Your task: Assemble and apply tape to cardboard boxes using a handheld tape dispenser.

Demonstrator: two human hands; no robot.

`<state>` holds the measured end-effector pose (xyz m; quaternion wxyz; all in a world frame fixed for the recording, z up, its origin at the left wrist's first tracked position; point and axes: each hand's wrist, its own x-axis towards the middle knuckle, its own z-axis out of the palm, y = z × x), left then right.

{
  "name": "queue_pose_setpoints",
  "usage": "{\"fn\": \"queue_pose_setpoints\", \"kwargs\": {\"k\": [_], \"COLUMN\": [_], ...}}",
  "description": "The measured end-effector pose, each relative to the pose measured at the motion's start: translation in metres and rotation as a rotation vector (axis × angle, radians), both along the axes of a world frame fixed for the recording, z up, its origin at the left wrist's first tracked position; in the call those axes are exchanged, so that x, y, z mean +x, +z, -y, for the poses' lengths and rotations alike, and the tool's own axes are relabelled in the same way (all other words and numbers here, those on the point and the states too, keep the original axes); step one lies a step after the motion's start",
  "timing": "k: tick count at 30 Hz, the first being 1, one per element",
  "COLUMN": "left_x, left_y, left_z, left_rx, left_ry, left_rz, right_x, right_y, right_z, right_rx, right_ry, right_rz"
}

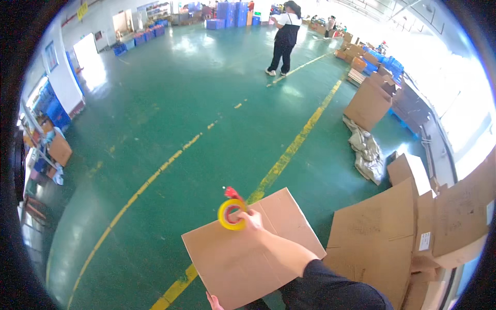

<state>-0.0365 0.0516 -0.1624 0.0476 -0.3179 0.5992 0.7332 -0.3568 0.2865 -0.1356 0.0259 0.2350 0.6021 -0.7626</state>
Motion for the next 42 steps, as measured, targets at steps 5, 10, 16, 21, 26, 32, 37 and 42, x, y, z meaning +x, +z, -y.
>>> {"fn": "queue_pose_setpoints", "kwargs": {"k": [5,10,16,21,26,32,37,42], "left_x": [0.036,-0.015,-0.004,0.012,0.056,0.2,0.268,0.3], "left_y": [-0.086,-0.026,0.063,0.159,0.405,0.624,0.465,0.315], "left_z": [0.051,0.011,-0.033,0.032,0.117,0.044,0.053,0.038], "left_rx": [-1.006,-0.677,-0.785,-0.967,-1.253,-1.101,-1.604,-1.6], "left_ry": [-0.146,-0.122,0.03,0.162,0.369,0.89,0.832,0.181], "left_rz": [-0.071,0.267,0.644,0.57,0.488,0.285,0.041,0.08], "right_x": [0.042,0.124,0.122,0.031,-0.014,0.077,0.138,0.222], "right_y": [-0.022,-0.069,-0.069,0.098,0.318,0.487,0.271,0.028], "right_z": [-0.181,-0.303,-0.269,-0.13,0.036,0.102,0.187,-0.026], "right_rx": [0.386,-0.062,-0.1,0.137,0.068,-0.608,-0.509,0.536], "right_ry": [-0.01,-0.077,0.014,0.399,0.727,0.856,0.68,0.692], "right_rz": [-0.26,0.372,0.373,0.053,-0.244,-0.226,-0.301,0.355]}}
